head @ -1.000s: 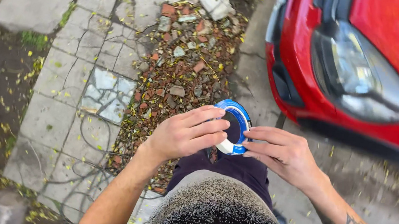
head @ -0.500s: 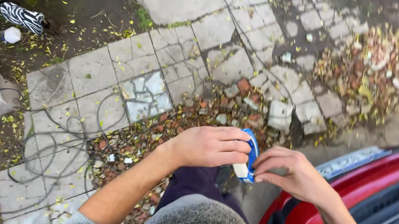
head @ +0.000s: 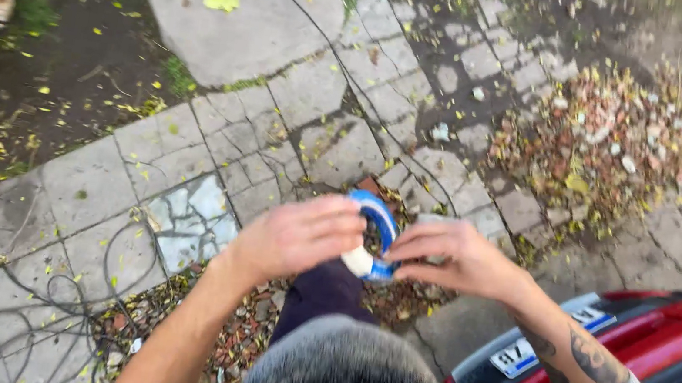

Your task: Applying masking tape to the front grille and logo area of a car.

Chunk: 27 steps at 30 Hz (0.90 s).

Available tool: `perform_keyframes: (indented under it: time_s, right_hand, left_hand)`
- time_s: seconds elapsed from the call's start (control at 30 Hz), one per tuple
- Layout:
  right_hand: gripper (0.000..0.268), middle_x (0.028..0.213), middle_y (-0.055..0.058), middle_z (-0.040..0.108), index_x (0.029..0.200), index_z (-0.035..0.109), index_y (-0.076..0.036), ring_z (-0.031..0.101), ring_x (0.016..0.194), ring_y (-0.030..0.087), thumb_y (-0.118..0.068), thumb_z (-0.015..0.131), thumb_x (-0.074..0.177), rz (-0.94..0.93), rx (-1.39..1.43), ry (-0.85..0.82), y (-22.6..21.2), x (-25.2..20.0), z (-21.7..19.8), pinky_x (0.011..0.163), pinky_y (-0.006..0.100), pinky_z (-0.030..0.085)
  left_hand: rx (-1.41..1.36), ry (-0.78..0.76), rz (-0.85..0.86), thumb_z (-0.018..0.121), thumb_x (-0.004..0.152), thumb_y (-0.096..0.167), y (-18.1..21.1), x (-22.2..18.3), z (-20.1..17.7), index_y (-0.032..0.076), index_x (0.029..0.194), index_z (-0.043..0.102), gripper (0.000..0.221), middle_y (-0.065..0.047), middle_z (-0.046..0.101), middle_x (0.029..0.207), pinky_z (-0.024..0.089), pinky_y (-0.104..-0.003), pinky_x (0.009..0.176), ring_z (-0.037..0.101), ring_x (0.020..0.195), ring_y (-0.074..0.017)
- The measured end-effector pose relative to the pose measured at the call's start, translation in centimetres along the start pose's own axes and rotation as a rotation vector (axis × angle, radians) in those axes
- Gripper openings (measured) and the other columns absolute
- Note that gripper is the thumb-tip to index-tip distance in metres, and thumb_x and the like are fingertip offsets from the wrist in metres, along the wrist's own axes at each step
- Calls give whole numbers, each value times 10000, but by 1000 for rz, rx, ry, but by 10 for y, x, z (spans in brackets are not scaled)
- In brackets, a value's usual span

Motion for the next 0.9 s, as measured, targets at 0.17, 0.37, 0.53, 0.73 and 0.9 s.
perform_keyframes:
  time_s: [0.17,0.37,0.53,0.73,0.9]
  right_hand:
    - [203,1091,65,769,1047,789,-70,778,935,185,-67,790,843,118,-28,340,78,5,-99,800,303,637]
    - [132,999,51,818,905,822,-63,796,890,184,-97,831,777,388,61,332,120,16,-229,791,323,629]
    - [116,964,22,812,874,808,-68,796,856,183,-122,819,772,359,-53,124,160,31,-333,753,318,627]
    - [120,961,36,762,918,757,-62,768,828,211,-86,768,801,293,-150,-84,236,40,-456,714,334,616]
    - [115,899,-13,762,798,723,-89,758,695,164,-102,780,699,191,-150,-134,308,38,-563,588,294,609]
  left_hand:
    - [-70,16,31,691,868,103,-118,100,23,84,1056,676,189,-40,677,1232,570,-371,1052,632,1268,-262]
    - [-144,-51,182,683,872,135,-197,225,49,91,1107,666,239,-45,647,1230,530,-382,1101,605,1290,-255]
    - [-185,-74,293,680,840,173,-264,309,95,80,1066,646,246,-56,634,1198,518,-390,1107,592,1280,-268]
    - [-131,-49,273,670,847,142,-345,403,152,88,1072,655,232,-44,647,1213,522,-349,1091,594,1280,-253]
    - [-114,-54,146,657,883,107,-419,480,196,98,1092,649,210,-27,669,1197,539,-332,1082,606,1292,-240]
Point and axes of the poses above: each hand's wrist, its own x-axis towards the middle knuckle, its own z-axis out of the palm, y = z × x, the point moved 5 cm from there along x, towards the middle knuckle
